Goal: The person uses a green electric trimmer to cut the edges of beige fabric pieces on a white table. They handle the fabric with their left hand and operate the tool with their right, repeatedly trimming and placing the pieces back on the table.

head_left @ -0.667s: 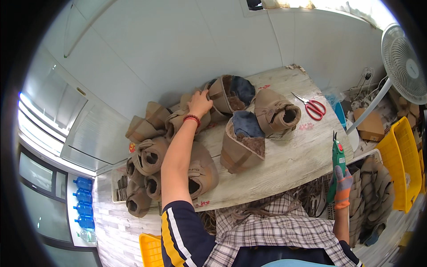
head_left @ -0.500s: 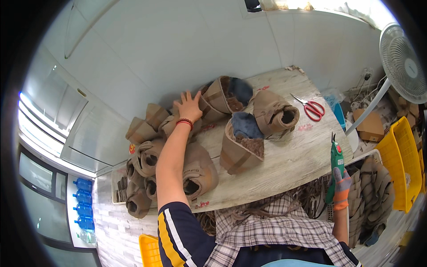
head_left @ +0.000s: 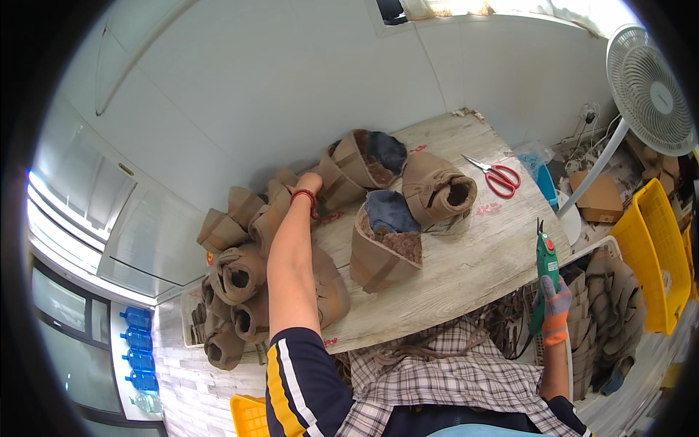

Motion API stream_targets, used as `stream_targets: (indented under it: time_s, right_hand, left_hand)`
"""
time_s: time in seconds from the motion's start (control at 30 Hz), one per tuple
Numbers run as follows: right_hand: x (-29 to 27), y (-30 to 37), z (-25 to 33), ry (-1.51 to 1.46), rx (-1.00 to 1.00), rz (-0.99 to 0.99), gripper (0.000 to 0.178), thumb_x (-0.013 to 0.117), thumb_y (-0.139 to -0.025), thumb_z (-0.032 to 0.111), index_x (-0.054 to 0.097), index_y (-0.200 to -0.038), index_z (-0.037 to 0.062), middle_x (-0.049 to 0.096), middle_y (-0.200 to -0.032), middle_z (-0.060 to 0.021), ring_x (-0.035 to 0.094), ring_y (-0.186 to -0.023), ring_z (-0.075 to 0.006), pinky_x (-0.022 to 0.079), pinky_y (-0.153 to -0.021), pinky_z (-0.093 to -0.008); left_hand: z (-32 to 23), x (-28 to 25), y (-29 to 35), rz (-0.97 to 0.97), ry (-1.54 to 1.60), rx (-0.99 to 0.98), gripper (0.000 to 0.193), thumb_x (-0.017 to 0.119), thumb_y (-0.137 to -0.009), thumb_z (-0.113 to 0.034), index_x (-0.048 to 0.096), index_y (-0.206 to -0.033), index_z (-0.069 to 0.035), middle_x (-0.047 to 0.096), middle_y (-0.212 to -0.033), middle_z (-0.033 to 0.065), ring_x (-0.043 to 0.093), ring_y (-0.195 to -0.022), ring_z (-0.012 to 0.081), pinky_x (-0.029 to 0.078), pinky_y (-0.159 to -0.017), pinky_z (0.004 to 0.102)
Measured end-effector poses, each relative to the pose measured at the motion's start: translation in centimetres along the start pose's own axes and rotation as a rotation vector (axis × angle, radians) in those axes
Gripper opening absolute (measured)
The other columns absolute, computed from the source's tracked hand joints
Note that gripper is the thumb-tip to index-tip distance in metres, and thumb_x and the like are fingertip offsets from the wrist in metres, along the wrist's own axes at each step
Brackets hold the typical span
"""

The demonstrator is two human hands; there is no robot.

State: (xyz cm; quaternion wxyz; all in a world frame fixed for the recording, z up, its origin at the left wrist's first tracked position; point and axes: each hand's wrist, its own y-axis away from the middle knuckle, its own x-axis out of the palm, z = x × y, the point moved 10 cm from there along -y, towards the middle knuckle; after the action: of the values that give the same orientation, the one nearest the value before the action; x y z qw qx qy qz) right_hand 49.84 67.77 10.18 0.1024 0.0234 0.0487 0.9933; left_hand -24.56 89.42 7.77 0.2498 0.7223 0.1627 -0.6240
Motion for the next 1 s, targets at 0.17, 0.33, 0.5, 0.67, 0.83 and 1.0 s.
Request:
stream_targets:
  time_s: [0.17,0.33,0.5,0.67,0.83,1.0]
  right_hand:
    - [-0.5,0.9,0.4,-0.016,-0.010,-0.020,0.030,0.069,-0.085,0.030,0.053,-0.086,0.0041,0.051,-0.061,-0.0010,0.048,-0.044,-0.0106,0.038,-0.042,-0.0248]
    - [1.9,1.4,1.1,-0.030,-0.020,0.060,0.029,0.070,-0.084,0.027,0.056,-0.090,0.0025,0.052,-0.061,-0.0009,0.048,-0.046,-0.0095,0.038,-0.043,-0.0242]
    - [3.9,2.4,2.1,-0.013,-0.034,0.154,0.031,0.072,-0.082,0.024,0.059,-0.097,0.0001,0.056,-0.064,0.0002,0.049,-0.049,-0.0077,0.038,-0.045,-0.0232]
    - [5.2,3.7,5.1,0.028,-0.179,0.204,0.045,0.076,-0.079,0.021,0.058,-0.114,-0.0005,0.061,-0.074,-0.0006,0.054,-0.058,-0.0092,0.045,-0.054,-0.0226]
    - [7.8,6.9,11.6,0.356,-0.680,0.186,0.061,0.083,-0.067,0.027,0.059,-0.116,0.0004,0.068,-0.083,-0.0096,0.065,-0.068,-0.0213,0.052,-0.063,-0.0290]
    - [10.3,12.0,17.0,0.640,-1.224,0.069,0.070,0.085,-0.058,0.036,0.061,-0.114,0.0014,0.064,-0.074,-0.0087,0.060,-0.059,-0.0244,0.050,-0.058,-0.0341]
  left_hand:
    - [-6.4,-5.8,7.8,-0.266,1.306,-0.291,0.032,0.070,-0.077,-0.004,0.060,-0.104,0.010,0.062,-0.113,0.0172,0.058,-0.100,0.0278,0.042,-0.089,0.0328]
    - [-7.3,-1.5,8.9,-0.139,2.198,-0.314,0.036,0.068,-0.081,-0.011,0.057,-0.111,0.006,0.058,-0.118,0.0154,0.054,-0.108,0.0312,0.041,-0.095,0.0422]
    - [-12.2,1.3,13.4,0.327,2.142,-0.286,0.031,0.067,-0.081,-0.011,0.059,-0.109,0.000,0.061,-0.113,0.0124,0.057,-0.103,0.0313,0.046,-0.090,0.0480]
    - [-11.6,-8.1,18.4,0.204,2.166,0.203,0.022,0.063,-0.082,-0.011,0.063,-0.103,-0.004,0.065,-0.106,0.0120,0.062,-0.096,0.0299,0.049,-0.090,0.0484]
    - [-5.6,-16.0,28.8,0.276,2.375,0.290,0.024,0.049,-0.093,-0.012,0.056,-0.111,0.002,0.060,-0.116,0.0162,0.058,-0.108,0.0304,0.046,-0.096,0.0493]
    - [-1.9,-13.1,35.1,0.382,2.549,0.099,0.023,0.046,-0.095,-0.011,0.056,-0.110,0.003,0.061,-0.115,0.0186,0.058,-0.107,0.0319,0.047,-0.094,0.0483]
